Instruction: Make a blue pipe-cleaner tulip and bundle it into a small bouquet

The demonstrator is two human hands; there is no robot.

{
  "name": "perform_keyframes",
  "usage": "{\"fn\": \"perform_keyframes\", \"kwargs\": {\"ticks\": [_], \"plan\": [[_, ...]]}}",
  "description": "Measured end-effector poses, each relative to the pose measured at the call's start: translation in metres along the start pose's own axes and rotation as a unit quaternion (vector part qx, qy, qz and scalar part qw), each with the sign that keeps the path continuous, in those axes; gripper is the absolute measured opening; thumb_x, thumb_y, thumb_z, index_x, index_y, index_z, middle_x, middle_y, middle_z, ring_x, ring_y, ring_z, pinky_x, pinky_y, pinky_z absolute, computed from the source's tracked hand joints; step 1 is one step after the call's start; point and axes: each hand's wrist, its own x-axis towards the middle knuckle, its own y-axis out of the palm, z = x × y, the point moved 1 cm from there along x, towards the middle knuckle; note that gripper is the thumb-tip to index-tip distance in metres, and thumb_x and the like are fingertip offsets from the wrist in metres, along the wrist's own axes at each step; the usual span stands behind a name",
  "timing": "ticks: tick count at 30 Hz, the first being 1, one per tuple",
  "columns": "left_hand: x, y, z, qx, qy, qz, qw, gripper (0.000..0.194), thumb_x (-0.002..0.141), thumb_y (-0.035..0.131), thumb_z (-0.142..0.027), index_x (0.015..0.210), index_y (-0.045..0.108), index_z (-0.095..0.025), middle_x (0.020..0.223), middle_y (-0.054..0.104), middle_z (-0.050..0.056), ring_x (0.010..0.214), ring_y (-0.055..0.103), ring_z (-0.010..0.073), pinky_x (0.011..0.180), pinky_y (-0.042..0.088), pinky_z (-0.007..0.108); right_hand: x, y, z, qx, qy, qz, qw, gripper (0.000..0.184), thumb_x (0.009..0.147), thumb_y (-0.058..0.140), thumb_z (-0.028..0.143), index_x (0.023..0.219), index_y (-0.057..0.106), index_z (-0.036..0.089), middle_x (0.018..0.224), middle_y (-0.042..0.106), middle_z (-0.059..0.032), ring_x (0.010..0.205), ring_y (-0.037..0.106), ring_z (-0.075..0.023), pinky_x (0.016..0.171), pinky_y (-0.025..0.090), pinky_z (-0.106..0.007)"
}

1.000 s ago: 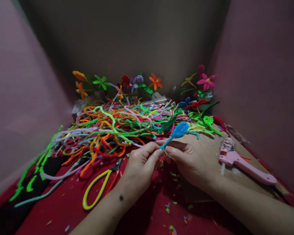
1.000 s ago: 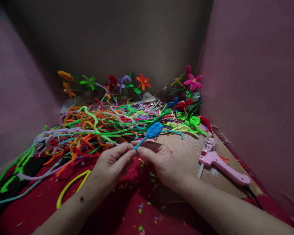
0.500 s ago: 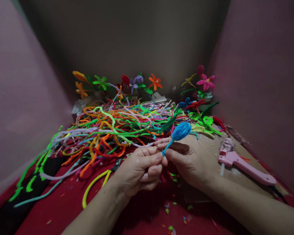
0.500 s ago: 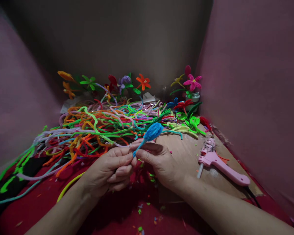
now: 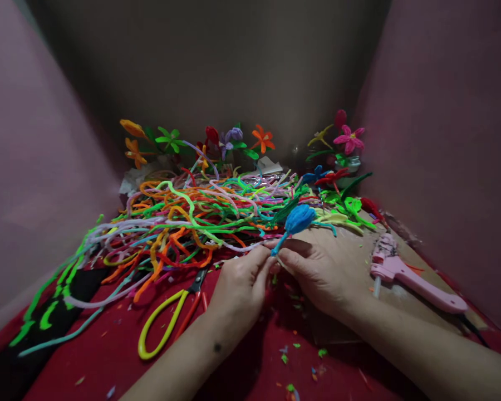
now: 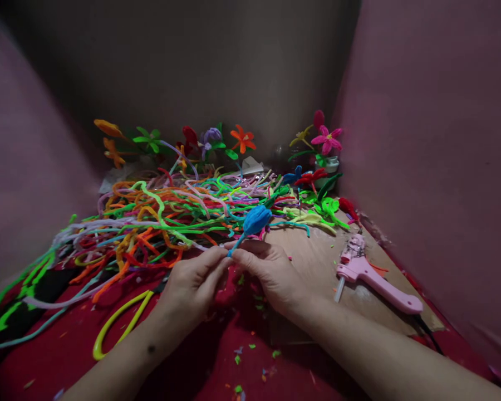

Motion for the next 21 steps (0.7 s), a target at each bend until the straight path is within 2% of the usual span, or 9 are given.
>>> {"fn": "perform_keyframes", "kwargs": {"ticks": [3, 5, 7, 13, 16, 18, 19, 20, 21], "plan": [[0.004, -0.006, -0.008, -0.136, -0.096, 0.039, 0.985, 0.025, 0.085, 0.046, -0.026, 0.063, 0.052, -0.016, 0.051, 0.044, -0.005, 0.044, 0.038, 0.0060, 0.043, 0.031, 0.016, 0.001, -0.002, -0.003, 0.020, -0.013, 0.023, 0.999, 0.019, 0.074, 0.065, 0.029, 0.091, 0.070, 0.022, 0.074, 0.064, 0.0000, 0.068, 0.054, -0.0136, 0.067, 0.042, -0.028], [0.005, -0.007, -0.012, -0.231, -0.167, 0.073, 0.956, 0.024, 0.084, 0.047, -0.028, 0.063, 0.052, -0.016, 0.046, 0.041, -0.006, 0.037, 0.032, 0.0043, 0.036, 0.024, 0.015, 0.001, -0.002, -0.003, 0.033, -0.025, 0.036, 0.999, 0.018, 0.075, 0.064, 0.025, 0.093, 0.070, 0.022, 0.082, 0.066, -0.0006, 0.077, 0.056, -0.0144, 0.075, 0.042, -0.029], [0.005, -0.007, -0.013, -0.321, -0.209, 0.098, 0.919, 0.022, 0.083, 0.049, -0.029, 0.066, 0.052, -0.016, 0.043, 0.040, -0.007, 0.031, 0.028, 0.0034, 0.032, 0.020, 0.015, 0.001, -0.002, -0.001, 0.043, -0.028, 0.041, 0.998, 0.019, 0.076, 0.063, 0.021, 0.093, 0.070, 0.023, 0.083, 0.067, -0.0003, 0.078, 0.057, -0.0146, 0.079, 0.042, -0.030], [0.002, -0.005, -0.005, -0.536, -0.234, 0.190, 0.788, 0.018, 0.084, 0.051, -0.028, 0.071, 0.055, -0.016, 0.039, 0.038, -0.009, 0.028, 0.015, 0.0012, 0.028, 0.018, 0.014, 0.002, -0.003, 0.002, 0.050, -0.037, 0.044, 0.997, 0.017, 0.072, 0.066, 0.019, 0.087, 0.073, 0.026, 0.080, 0.068, 0.0003, 0.080, 0.058, -0.0148, 0.083, 0.040, -0.032], [0.002, -0.004, 0.000, -0.591, -0.225, 0.222, 0.742, 0.018, 0.085, 0.049, -0.027, 0.073, 0.056, -0.015, 0.040, 0.036, -0.010, 0.028, 0.010, 0.0007, 0.027, 0.019, 0.013, 0.001, -0.003, 0.003, 0.054, -0.041, 0.070, 0.995, 0.017, 0.072, 0.067, 0.021, 0.086, 0.073, 0.026, 0.083, 0.067, -0.0003, 0.084, 0.058, -0.0165, 0.087, 0.039, -0.033], [0.002, -0.003, 0.000, -0.604, -0.219, 0.236, 0.729, 0.018, 0.086, 0.048, -0.026, 0.073, 0.056, -0.016, 0.040, 0.035, -0.010, 0.027, 0.009, 0.0008, 0.026, 0.019, 0.013, 0.001, -0.003, 0.004, 0.061, -0.045, 0.082, 0.994, 0.018, 0.073, 0.065, 0.020, 0.087, 0.073, 0.026, 0.079, 0.067, -0.0002, 0.082, 0.058, -0.0162, 0.087, 0.039, -0.033], [0.003, -0.003, 0.000, -0.598, -0.219, 0.240, 0.733, 0.018, 0.086, 0.048, -0.027, 0.073, 0.056, -0.016, 0.040, 0.035, -0.011, 0.027, 0.009, 0.0010, 0.026, 0.019, 0.013, 0.001, -0.003, 0.004, 0.064, -0.045, 0.080, 0.994, 0.018, 0.073, 0.065, 0.019, 0.088, 0.073, 0.026, 0.076, 0.067, 0.0001, 0.079, 0.058, -0.0155, 0.086, 0.039, -0.033], [0.003, -0.003, -0.001, -0.579, -0.221, 0.239, 0.748, 0.019, 0.086, 0.047, -0.029, 0.073, 0.055, -0.017, 0.039, 0.034, -0.011, 0.027, 0.009, 0.0013, 0.026, 0.019, 0.014, 0.001, -0.003, 0.003, 0.066, -0.044, 0.072, 0.994, 0.018, 0.073, 0.064, 0.018, 0.087, 0.073, 0.025, 0.075, 0.066, 0.0006, 0.077, 0.058, -0.0147, 0.084, 0.039, -0.032], [0.003, -0.003, -0.003, -0.544, -0.222, 0.231, 0.775, 0.021, 0.086, 0.046, -0.031, 0.074, 0.056, -0.017, 0.039, 0.035, -0.010, 0.027, 0.011, 0.0017, 0.027, 0.020, 0.014, 0.001, -0.003, 0.002, 0.065, -0.042, 0.059, 0.995, 0.017, 0.073, 0.064, 0.018, 0.086, 0.073, 0.025, 0.074, 0.066, 0.0010, 0.074, 0.057, -0.0139, 0.081, 0.040, -0.030]]}}
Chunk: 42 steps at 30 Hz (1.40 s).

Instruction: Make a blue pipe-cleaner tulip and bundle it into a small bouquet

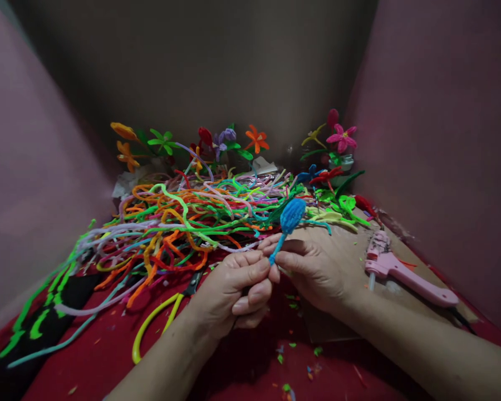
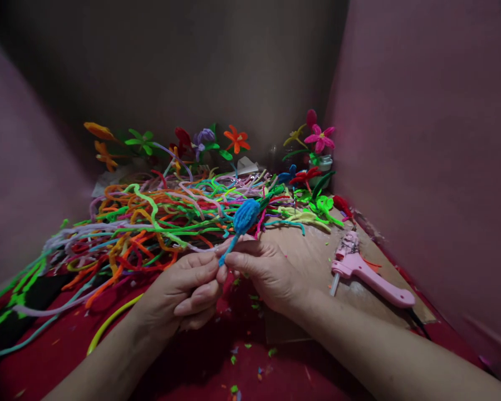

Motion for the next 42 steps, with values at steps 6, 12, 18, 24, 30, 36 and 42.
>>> {"fn": "perform_keyframes", "kwargs": {"ticks": [6, 12, 18, 24, 30, 36, 42], "plan": [[-0.001, 0.001, 0.005, 0.527, 0.274, -0.247, 0.765, 0.017, 0.082, 0.054, -0.025, 0.095, 0.061, -0.017, 0.078, 0.067, 0.003, 0.063, 0.060, 0.0123, 0.058, 0.045, 0.022, 0.000, -0.003, -0.008, 0.013, -0.007, -0.051, 0.999, 0.014, 0.074, 0.065, 0.018, 0.085, 0.072, 0.022, 0.076, 0.067, 0.0008, 0.072, 0.057, -0.0139, 0.076, 0.042, -0.030], [0.000, -0.007, 0.017, 0.659, 0.361, -0.232, 0.617, 0.016, 0.084, 0.044, -0.010, 0.086, 0.059, -0.016, 0.073, 0.064, 0.004, 0.065, 0.060, 0.0129, 0.061, 0.043, 0.022, -0.002, -0.001, -0.006, -0.056, 0.010, -0.064, 0.996, 0.014, 0.074, 0.066, 0.023, 0.087, 0.072, 0.022, 0.084, 0.067, -0.0006, 0.084, 0.057, -0.0161, 0.087, 0.039, -0.033], [-0.004, 0.010, -0.003, 0.443, 0.228, -0.254, 0.829, 0.017, 0.084, 0.049, -0.020, 0.069, 0.055, -0.016, 0.053, 0.044, -0.005, 0.047, 0.039, 0.0059, 0.045, 0.033, 0.016, -0.002, -0.002, -0.003, -0.099, -0.012, -0.029, 0.995, 0.021, 0.076, 0.065, 0.022, 0.095, 0.071, 0.026, 0.097, 0.065, -0.0010, 0.099, 0.053, -0.0171, 0.095, 0.035, -0.034], [-0.003, 0.009, -0.004, 0.105, 0.080, -0.154, 0.979, 0.021, 0.083, 0.052, -0.030, 0.066, 0.049, -0.017, 0.044, 0.037, -0.009, 0.031, 0.021, 0.0024, 0.030, 0.019, 0.014, 0.000, -0.005, -0.004, -0.064, -0.008, -0.010, 0.998, 0.023, 0.078, 0.062, 0.019, 0.098, 0.070, 0.026, 0.090, 0.067, -0.0005, 0.086, 0.057, -0.0156, 0.086, 0.040, -0.032], [-0.001, 0.001, -0.003, -0.072, 0.001, -0.032, 0.997, 0.012, 0.084, 0.050, -0.022, 0.076, 0.054, -0.015, 0.047, 0.034, -0.010, 0.033, 0.009, 0.0008, 0.028, 0.020, 0.012, 0.000, -0.003, -0.003, -0.033, -0.013, 0.017, 0.999, 0.019, 0.079, 0.060, 0.017, 0.089, 0.072, 0.026, 0.090, 0.069, -0.0003, 0.078, 0.058, -0.0128, 0.079, 0.042, -0.029], [0.000, 0.002, 0.000, 0.227, 0.078, -0.172, 0.956, 0.021, 0.084, 0.049, -0.034, 0.074, 0.056, -0.017, 0.050, 0.043, -0.005, 0.036, 0.032, 0.0055, 0.036, 0.034, 0.018, 0.001, -0.004, -0.009, -0.002, 0.019, -0.043, 0.999, 0.020, 0.076, 0.062, 0.017, 0.092, 0.071, 0.025, 0.080, 0.069, 0.0001, 0.072, 0.058, -0.0130, 0.070, 0.042, -0.026], [-0.002, -0.004, 0.015, 0.658, 0.259, -0.238, 0.665, 0.019, 0.085, 0.044, -0.019, 0.093, 0.061, -0.018, 0.083, 0.066, 0.009, 0.080, 0.061, 0.0206, 0.073, 0.043, 0.030, -0.001, -0.001, -0.006, -0.029, 0.017, -0.052, 0.998, 0.017, 0.076, 0.064, 0.027, 0.091, 0.072, 0.023, 0.082, 0.070, -0.0004, 0.069, 0.057, -0.0136, 0.072, 0.042, -0.029]]}}
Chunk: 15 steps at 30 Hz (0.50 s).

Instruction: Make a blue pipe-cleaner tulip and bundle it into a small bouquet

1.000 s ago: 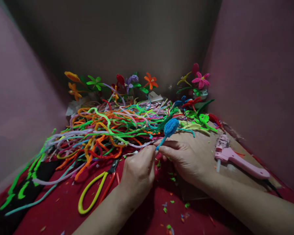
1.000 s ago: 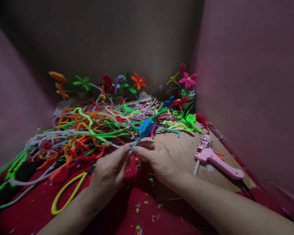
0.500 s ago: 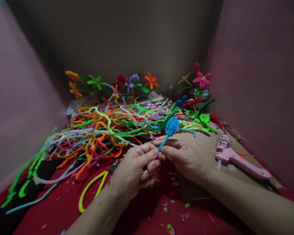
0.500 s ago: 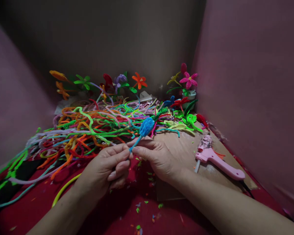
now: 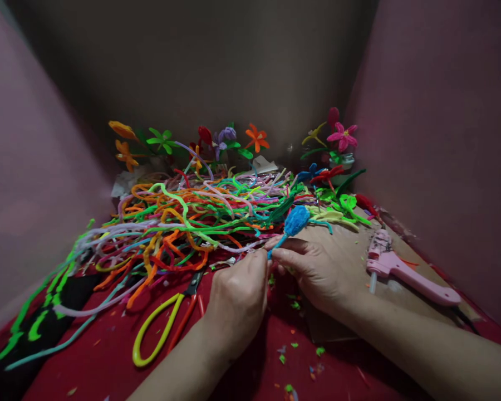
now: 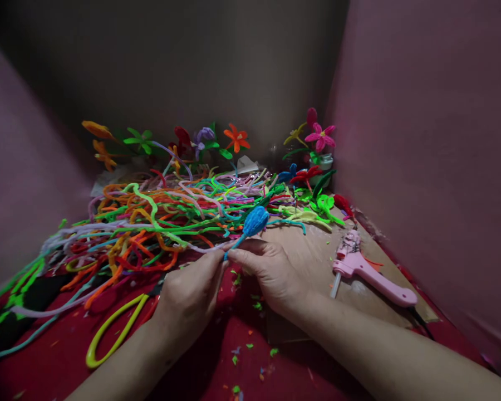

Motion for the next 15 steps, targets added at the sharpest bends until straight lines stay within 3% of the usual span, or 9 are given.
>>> {"fn": "perform_keyframes", "kwargs": {"ticks": [3, 7, 11, 15], "plan": [[0.000, 0.000, 0.004, 0.018, 0.021, 0.005, 1.000, 0.021, 0.084, 0.041, -0.013, 0.088, 0.061, -0.018, 0.079, 0.065, 0.008, 0.073, 0.060, 0.0178, 0.068, 0.042, 0.026, -0.002, 0.004, 0.004, -0.011, -0.001, 0.004, 1.000, 0.018, 0.074, 0.066, 0.029, 0.090, 0.072, 0.023, 0.084, 0.070, -0.0014, 0.078, 0.059, -0.0167, 0.082, 0.042, -0.033], [0.005, -0.007, -0.002, -0.039, 0.007, -0.023, 0.999, 0.017, 0.085, 0.042, -0.016, 0.081, 0.058, -0.019, 0.068, 0.059, 0.001, 0.057, 0.052, 0.0114, 0.058, 0.038, 0.020, -0.003, 0.007, 0.008, -0.023, -0.004, 0.018, 1.000, 0.022, 0.071, 0.069, 0.023, 0.094, 0.071, 0.024, 0.091, 0.069, -0.0019, 0.093, 0.059, -0.0190, 0.092, 0.039, -0.036], [0.011, -0.015, -0.011, -0.158, -0.079, -0.011, 0.984, 0.017, 0.083, 0.049, -0.022, 0.068, 0.056, -0.019, 0.058, 0.048, -0.003, 0.053, 0.045, 0.0091, 0.056, 0.036, 0.019, -0.002, 0.006, 0.009, -0.038, -0.027, 0.026, 0.999, 0.021, 0.075, 0.064, 0.019, 0.095, 0.071, 0.025, 0.091, 0.069, -0.0015, 0.091, 0.059, -0.0178, 0.091, 0.040, -0.035], [0.013, -0.018, -0.015, -0.309, -0.194, 0.045, 0.930, 0.022, 0.081, 0.053, -0.028, 0.062, 0.056, -0.016, 0.050, 0.040, -0.005, 0.045, 0.035, 0.0066, 0.043, 0.028, 0.017, -0.002, 0.004, 0.008, -0.026, -0.018, 0.016, 0.999, 0.020, 0.074, 0.064, 0.018, 0.092, 0.072, 0.024, 0.085, 0.069, -0.0008, 0.083, 0.060, -0.0160, 0.085, 0.043, -0.032]]}}
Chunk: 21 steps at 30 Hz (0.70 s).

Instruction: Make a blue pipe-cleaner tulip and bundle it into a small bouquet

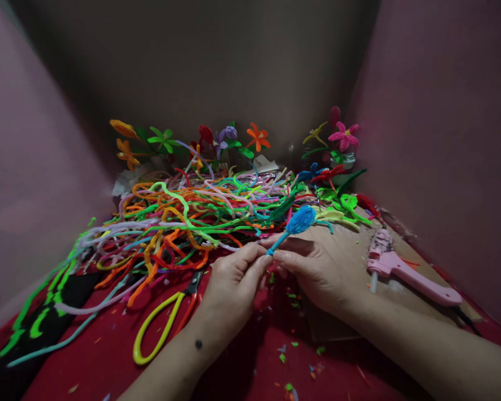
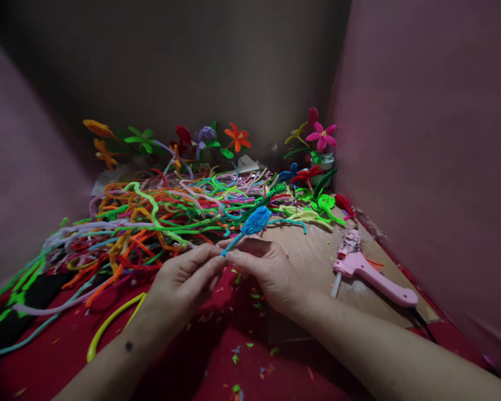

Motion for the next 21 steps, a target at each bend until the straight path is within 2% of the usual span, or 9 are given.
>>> {"fn": "perform_keyframes", "kwargs": {"ticks": [3, 7, 11, 13, 15, 17, 19, 20, 21], "plan": [[0.001, 0.001, 0.002, -0.134, -0.079, 0.052, 0.986, 0.022, 0.080, 0.054, -0.030, 0.064, 0.055, -0.016, 0.045, 0.038, -0.007, 0.036, 0.028, 0.0041, 0.035, 0.021, 0.016, 0.000, -0.003, -0.003, 0.017, 0.018, -0.011, 1.000, 0.019, 0.071, 0.066, 0.018, 0.089, 0.072, 0.022, 0.080, 0.068, -0.0014, 0.075, 0.059, -0.0150, 0.074, 0.045, -0.030], [0.002, -0.001, 0.008, -0.304, -0.165, 0.150, 0.926, 0.018, 0.082, 0.053, -0.031, 0.071, 0.055, -0.017, 0.042, 0.035, -0.010, 0.030, 0.017, 0.0015, 0.030, 0.017, 0.014, 0.000, -0.004, -0.006, 0.025, 0.032, -0.011, 0.999, 0.021, 0.070, 0.067, 0.019, 0.090, 0.071, 0.020, 0.068, 0.065, 0.0005, 0.063, 0.055, -0.0121, 0.065, 0.043, -0.027], [0.004, -0.004, 0.016, -0.413, -0.197, 0.225, 0.860, 0.016, 0.083, 0.053, -0.027, 0.073, 0.055, -0.015, 0.045, 0.034, -0.010, 0.030, 0.011, -0.0005, 0.028, 0.018, 0.012, 0.001, -0.002, -0.007, 0.062, 0.046, -0.005, 0.997, 0.020, 0.067, 0.069, 0.018, 0.087, 0.072, 0.021, 0.075, 0.067, -0.0001, 0.065, 0.056, -0.0117, 0.068, 0.043, -0.028], [0.005, -0.005, 0.018, -0.430, -0.198, 0.248, 0.845, 0.015, 0.083, 0.052, -0.026, 0.073, 0.055, -0.015, 0.044, 0.034, -0.010, 0.029, 0.009, -0.0006, 0.028, 0.017, 0.012, 0.002, -0.001, -0.007, 0.075, 0.048, -0.003, 0.996, 0.018, 0.065, 0.069, 0.015, 0.081, 0.072, 0.021, 0.070, 0.067, 0.0007, 0.064, 0.056, -0.0116, 0.069, 0.043, -0.028], [0.006, -0.005, 0.017, -0.404, -0.194, 0.248, 0.859, 0.015, 0.083, 0.052, -0.028, 0.074, 0.056, -0.016, 0.044, 0.034, -0.010, 0.029, 0.010, 0.0000, 0.028, 0.017, 0.012, 0.003, -0.002, -0.007, 0.078, 0.042, -0.004, 0.996, 0.016, 0.064, 0.069, 0.014, 0.079, 0.073, 0.021, 0.066, 0.066, 0.0012, 0.064, 0.056, -0.0121, 0.070, 0.042, -0.028], [0.006, -0.004, 0.014, -0.305, -0.163, 0.208, 0.915, 0.020, 0.084, 0.050, -0.032, 0.076, 0.058, -0.016, 0.045, 0.037, -0.009, 0.030, 0.016, 0.0014, 0.030, 0.020, 0.014, 0.003, -0.003, -0.007, 0.074, 0.030, -0.007, 0.997, 0.017, 0.066, 0.068, 0.015, 0.081, 0.073, 0.022, 0.071, 0.068, 0.0001, 0.067, 0.056, -0.0130, 0.067, 0.042, -0.028], [0.005, -0.003, 0.012, -0.132, -0.073, 0.115, 0.982, 0.021, 0.084, 0.050, -0.034, 0.077, 0.061, -0.017, 0.052, 0.048, -0.004, 0.036, 0.035, 0.0045, 0.037, 0.030, 0.016, 0.003, -0.004, -0.007, 0.076, 0.018, -0.024, 0.997, 0.017, 0.066, 0.069, 0.016, 0.081, 0.073, 0.023, 0.077, 0.069, -0.0002, 0.069, 0.056, -0.0134, 0.064, 0.041, -0.027], [0.005, -0.003, 0.012, -0.036, -0.013, 0.062, 0.997, 0.019, 0.083, 0.052, -0.033, 0.079, 0.063, -0.017, 0.059, 0.055, -0.001, 0.045, 0.045, 0.0073, 0.045, 0.037, 0.018, 0.003, -0.004, -0.008, 0.079, 0.014, -0.036, 0.996, 0.015, 0.065, 0.070, 0.016, 0.078, 0.073, 0.024, 0.077, 0.069, 0.0001, 0.069, 0.056, -0.0133, 0.063, 0.041, -0.026], [0.003, -0.002, 0.012, 0.050, 0.046, 0.014, 0.998, 0.017, 0.082, 0.053, -0.030, 0.083, 0.064, -0.018, 0.068, 0.061, 0.001, 0.056, 0.053, 0.0104, 0.055, 0.042, 0.020, 0.003, -0.004, -0.009, 0.080, 0.012, -0.047, 0.996, 0.014, 0.064, 0.071, 0.016, 0.075, 0.073, 0.024, 0.075, 0.069, 0.0006, 0.068, 0.055, -0.0129, 0.062, 0.040, -0.026]]}}
